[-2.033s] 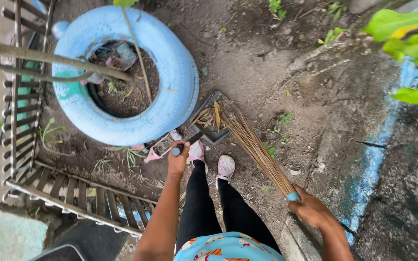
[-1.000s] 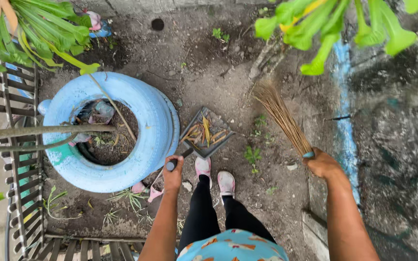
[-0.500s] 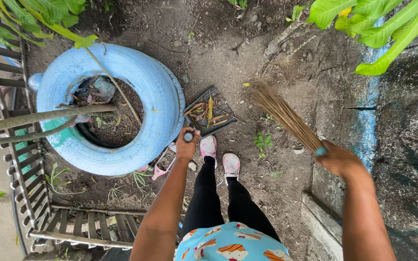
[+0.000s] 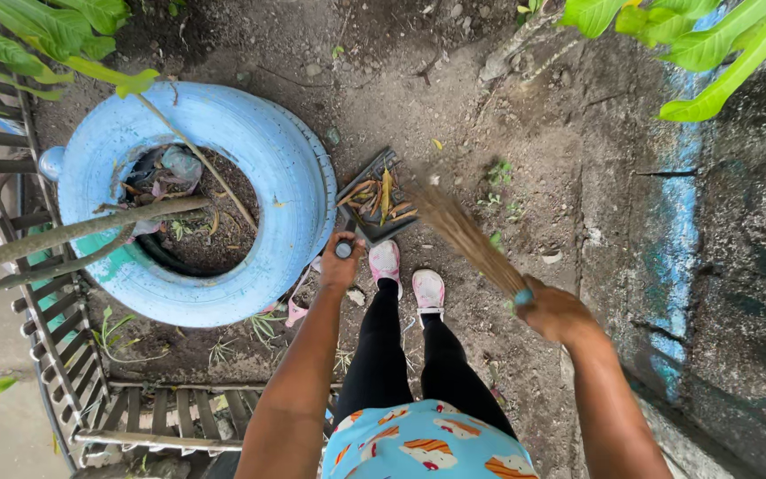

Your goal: The person sweeps leaves into a dustpan with a broom, empties the debris into a bin, and plants a small seedling in the soil by hand.

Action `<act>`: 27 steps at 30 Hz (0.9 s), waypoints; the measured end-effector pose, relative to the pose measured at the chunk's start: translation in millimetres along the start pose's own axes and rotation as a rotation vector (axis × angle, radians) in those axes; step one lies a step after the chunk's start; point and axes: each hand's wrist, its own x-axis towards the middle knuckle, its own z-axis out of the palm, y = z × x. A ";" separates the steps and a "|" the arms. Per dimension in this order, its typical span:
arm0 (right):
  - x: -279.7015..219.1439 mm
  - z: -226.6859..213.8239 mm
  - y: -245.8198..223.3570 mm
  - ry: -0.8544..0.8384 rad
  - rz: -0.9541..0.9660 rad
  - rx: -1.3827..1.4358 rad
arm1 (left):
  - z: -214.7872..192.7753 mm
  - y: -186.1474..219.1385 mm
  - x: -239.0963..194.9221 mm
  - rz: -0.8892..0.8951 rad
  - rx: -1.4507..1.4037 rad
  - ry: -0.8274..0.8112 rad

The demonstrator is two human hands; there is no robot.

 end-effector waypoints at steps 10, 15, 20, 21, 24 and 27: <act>-109.7 28.6 41.1 -0.089 0.088 0.172 | -25.7 15.7 -29.7 0.101 0.027 0.090; -112.1 35.7 72.9 0.035 0.013 0.316 | -30.4 34.5 -37.9 -0.164 -0.449 0.152; -107.0 34.4 69.3 0.069 0.088 0.342 | -15.9 39.5 -24.5 -0.166 -0.408 0.227; -105.3 30.4 64.6 0.061 0.081 0.341 | -13.0 38.2 -19.0 -0.133 -0.439 0.226; -106.3 14.3 45.6 0.075 0.062 0.330 | -6.6 34.4 1.7 -0.159 -0.474 0.274; -107.1 -1.9 18.5 0.111 0.061 0.277 | -3.2 33.6 18.2 -0.144 -0.447 0.297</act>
